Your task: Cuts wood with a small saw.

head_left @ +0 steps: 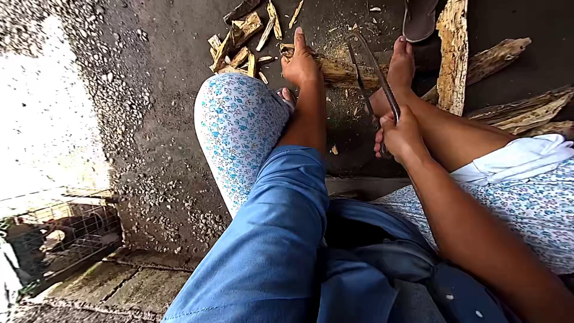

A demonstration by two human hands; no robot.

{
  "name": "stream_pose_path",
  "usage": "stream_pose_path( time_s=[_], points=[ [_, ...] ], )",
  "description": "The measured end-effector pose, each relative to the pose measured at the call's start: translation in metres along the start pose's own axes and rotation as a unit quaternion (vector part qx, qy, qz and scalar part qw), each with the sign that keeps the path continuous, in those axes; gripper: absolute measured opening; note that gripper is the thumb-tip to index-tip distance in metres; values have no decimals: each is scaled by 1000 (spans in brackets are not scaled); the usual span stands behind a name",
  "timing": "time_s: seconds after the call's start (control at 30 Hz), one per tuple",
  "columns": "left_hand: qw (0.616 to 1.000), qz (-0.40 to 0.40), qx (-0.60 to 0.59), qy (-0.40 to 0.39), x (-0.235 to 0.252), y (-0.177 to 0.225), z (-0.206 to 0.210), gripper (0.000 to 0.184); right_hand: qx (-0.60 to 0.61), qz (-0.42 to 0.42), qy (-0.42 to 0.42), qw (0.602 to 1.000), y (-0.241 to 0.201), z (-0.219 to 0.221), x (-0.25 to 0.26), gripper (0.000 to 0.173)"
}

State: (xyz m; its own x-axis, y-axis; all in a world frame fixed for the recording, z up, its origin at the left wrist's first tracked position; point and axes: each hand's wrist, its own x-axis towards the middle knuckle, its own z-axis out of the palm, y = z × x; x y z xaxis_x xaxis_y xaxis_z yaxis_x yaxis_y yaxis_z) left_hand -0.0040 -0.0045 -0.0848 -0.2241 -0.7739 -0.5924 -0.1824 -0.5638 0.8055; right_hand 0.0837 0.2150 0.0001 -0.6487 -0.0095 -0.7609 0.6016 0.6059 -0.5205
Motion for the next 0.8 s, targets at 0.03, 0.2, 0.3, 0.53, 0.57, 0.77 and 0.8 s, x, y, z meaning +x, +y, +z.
stream_pose_path(
  time_s=[0.03,0.2,0.3,0.53,0.57,0.77,0.8],
  points=[
    [1000,3,-2,-4,-4,1,3,40,-2,-6,3,1000,-8,4,22,27],
    [1000,-6,-14,11,-14,6,5,38,25,-11,1,1000,-17,8,18,26],
    [999,-27,-18,26,-3,3,1,39,30,9,-9,999,15,-11,-40,25],
    [1000,6,-9,-3,-6,1,3,41,-50,-24,23,998,-16,18,37,33],
    [1000,9,-18,-3,-8,1,2,41,-58,-28,27,998,-27,24,55,35],
    [1000,-12,-20,10,-2,7,1,40,-3,-18,-6,1000,6,0,-19,28],
    [1000,-17,-18,13,1,4,1,40,10,-5,-1,1000,17,-6,-39,24]
  ],
)
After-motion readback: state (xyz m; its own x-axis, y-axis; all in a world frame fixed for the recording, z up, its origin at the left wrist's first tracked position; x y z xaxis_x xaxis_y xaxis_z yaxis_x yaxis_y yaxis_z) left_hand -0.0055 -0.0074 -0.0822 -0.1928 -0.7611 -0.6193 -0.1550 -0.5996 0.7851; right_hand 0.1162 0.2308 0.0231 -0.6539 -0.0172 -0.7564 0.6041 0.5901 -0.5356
